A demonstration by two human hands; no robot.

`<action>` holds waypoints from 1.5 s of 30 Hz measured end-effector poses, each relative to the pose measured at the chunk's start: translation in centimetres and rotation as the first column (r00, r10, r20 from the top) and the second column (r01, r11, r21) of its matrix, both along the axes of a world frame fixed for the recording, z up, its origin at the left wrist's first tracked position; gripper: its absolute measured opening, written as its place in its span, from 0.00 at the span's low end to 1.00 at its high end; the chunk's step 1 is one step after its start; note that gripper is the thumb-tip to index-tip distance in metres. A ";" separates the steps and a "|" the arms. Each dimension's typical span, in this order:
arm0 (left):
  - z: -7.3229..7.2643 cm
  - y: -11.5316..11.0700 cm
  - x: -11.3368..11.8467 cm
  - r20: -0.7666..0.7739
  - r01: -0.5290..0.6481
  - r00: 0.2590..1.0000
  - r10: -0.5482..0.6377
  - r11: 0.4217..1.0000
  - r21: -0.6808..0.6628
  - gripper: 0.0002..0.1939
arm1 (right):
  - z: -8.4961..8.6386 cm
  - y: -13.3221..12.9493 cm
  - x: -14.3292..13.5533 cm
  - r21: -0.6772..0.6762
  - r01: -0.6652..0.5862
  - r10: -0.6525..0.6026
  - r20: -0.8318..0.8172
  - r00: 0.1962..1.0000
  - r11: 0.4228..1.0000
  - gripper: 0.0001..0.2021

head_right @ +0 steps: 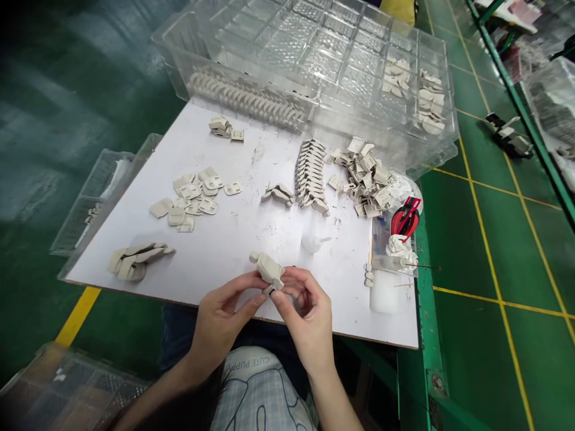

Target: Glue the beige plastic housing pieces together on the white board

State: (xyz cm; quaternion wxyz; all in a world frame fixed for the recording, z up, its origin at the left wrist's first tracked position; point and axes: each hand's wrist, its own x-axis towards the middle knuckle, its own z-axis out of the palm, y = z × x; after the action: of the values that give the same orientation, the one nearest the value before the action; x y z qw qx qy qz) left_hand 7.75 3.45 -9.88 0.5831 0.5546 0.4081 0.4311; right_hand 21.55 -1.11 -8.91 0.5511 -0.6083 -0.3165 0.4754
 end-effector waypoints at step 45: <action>-0.1 0.5 -0.8 0.024 -0.106 0.994 0.109 0.848 0.520 0.11 | 1.4 -1.3 -3.8 0.136 0.142 -0.173 0.251 0.952 0.980 0.12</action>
State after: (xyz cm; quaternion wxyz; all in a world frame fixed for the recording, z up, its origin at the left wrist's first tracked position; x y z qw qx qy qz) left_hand 6.91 3.95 -9.99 0.3851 0.6693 0.3087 0.5555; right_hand 17.74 -2.39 -7.48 0.5752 -0.6557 -0.3643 0.3262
